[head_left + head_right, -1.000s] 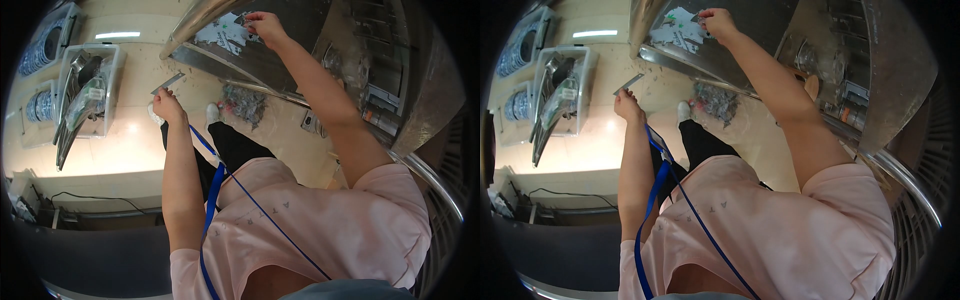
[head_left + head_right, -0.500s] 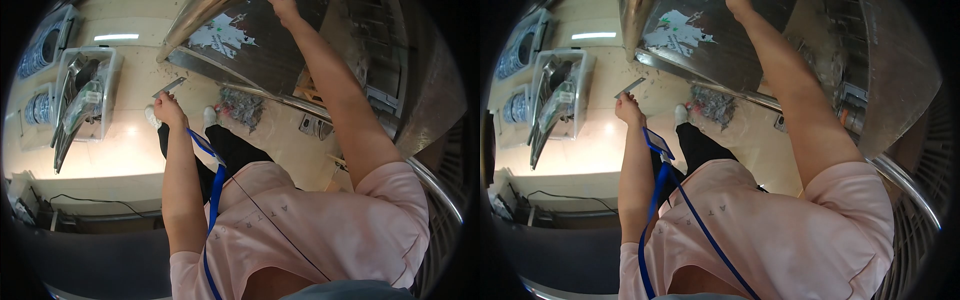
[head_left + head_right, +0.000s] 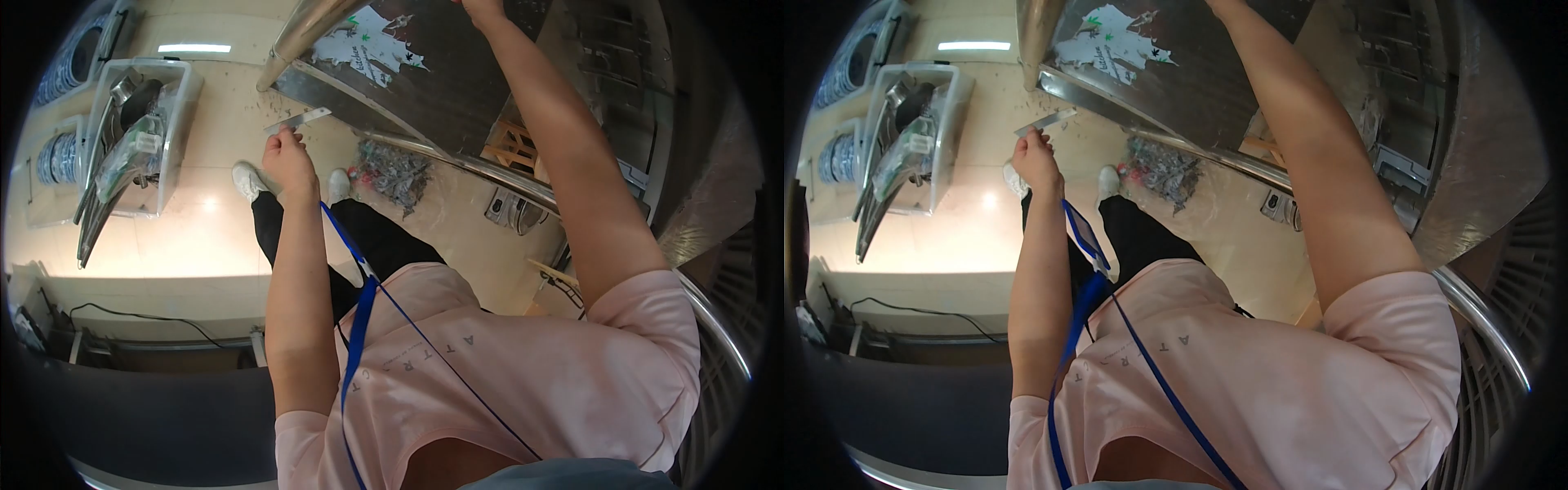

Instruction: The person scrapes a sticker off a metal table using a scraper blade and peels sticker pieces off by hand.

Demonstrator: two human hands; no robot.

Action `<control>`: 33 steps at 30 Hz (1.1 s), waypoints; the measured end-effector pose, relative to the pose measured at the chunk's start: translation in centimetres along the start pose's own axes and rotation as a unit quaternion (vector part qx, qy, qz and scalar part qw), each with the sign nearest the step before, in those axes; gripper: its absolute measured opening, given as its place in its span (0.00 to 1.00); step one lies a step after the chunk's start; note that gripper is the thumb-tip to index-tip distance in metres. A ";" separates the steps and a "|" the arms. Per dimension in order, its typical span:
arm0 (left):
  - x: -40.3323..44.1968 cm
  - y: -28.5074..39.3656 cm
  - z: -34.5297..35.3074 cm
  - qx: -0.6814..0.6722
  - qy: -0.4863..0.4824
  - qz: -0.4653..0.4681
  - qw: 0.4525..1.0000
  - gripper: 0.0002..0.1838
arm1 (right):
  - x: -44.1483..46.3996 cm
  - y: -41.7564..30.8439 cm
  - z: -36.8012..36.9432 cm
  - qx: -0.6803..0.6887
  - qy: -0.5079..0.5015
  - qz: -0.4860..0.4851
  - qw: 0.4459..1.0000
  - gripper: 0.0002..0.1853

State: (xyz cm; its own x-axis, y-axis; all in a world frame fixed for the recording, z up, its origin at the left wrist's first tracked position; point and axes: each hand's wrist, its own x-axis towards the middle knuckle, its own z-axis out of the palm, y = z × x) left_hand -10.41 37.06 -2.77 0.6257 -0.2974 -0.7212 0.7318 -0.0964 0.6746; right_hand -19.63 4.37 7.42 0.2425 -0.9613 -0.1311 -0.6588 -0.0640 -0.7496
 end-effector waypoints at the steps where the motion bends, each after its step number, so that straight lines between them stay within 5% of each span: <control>1: -0.1 0.1 0.5 0.007 -0.012 0.004 1.000 0.13 | -0.3 -0.5 0.0 -0.059 -0.007 0.002 0.998 0.07; 3: -0.5 0.2 1.3 0.009 -0.024 0.013 1.000 0.14 | -0.5 -0.8 -0.2 -0.178 -0.019 0.004 0.984 0.07; 6: -0.9 0.3 2.3 0.024 -0.046 0.032 0.998 0.14 | 3.1 5.1 0.0 -0.101 -0.020 -0.134 0.986 0.07; 12: -1.4 -0.3 4.2 0.052 -0.104 0.077 0.990 0.14 | 1.9 1.4 -1.3 0.013 -0.039 0.110 0.993 0.10; 15: -1.9 -0.3 5.9 0.056 -0.156 0.069 0.984 0.15 | -1.9 1.5 -0.5 -0.209 0.003 -0.136 0.968 0.21; 16: -1.5 -1.0 6.3 0.073 -0.188 0.056 0.978 0.12 | -0.1 6.1 0.6 -0.240 0.086 -0.173 0.951 0.30; 17: -1.3 -1.9 7.0 0.080 -0.186 0.060 0.977 0.12 | -3.0 3.7 0.5 -0.187 0.011 0.011 0.982 0.34; 18: -1.3 -2.8 7.8 0.087 -0.185 0.065 0.977 0.12 | -5.1 5.0 1.2 -0.176 0.093 -0.058 0.978 0.11; 19: -1.3 -3.3 8.5 0.092 -0.181 0.071 0.977 0.12 | -7.2 5.8 2.2 -0.141 0.123 0.077 0.979 0.13; 21: -1.5 -3.7 9.1 0.099 -0.164 0.065 0.979 0.12 | -11.4 8.6 3.5 -0.107 0.034 0.178 0.978 0.15; 24: -1.7 -4.0 8.9 0.114 -0.145 0.068 0.980 0.12 | -18.2 5.1 3.6 0.166 -0.061 0.396 0.901 0.15; 33: -2.2 -4.5 8.5 0.102 -0.132 0.044 0.985 0.11 | -18.5 7.6 4.8 0.371 -0.049 0.491 0.786 0.07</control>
State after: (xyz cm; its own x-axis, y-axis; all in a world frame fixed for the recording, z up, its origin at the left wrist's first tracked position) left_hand -17.38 30.05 -2.91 0.5721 -0.5470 -0.6112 0.5924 -0.2399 0.7691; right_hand -25.69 22.92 1.09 -0.0465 -0.4213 -0.9057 0.0262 0.9059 -0.4228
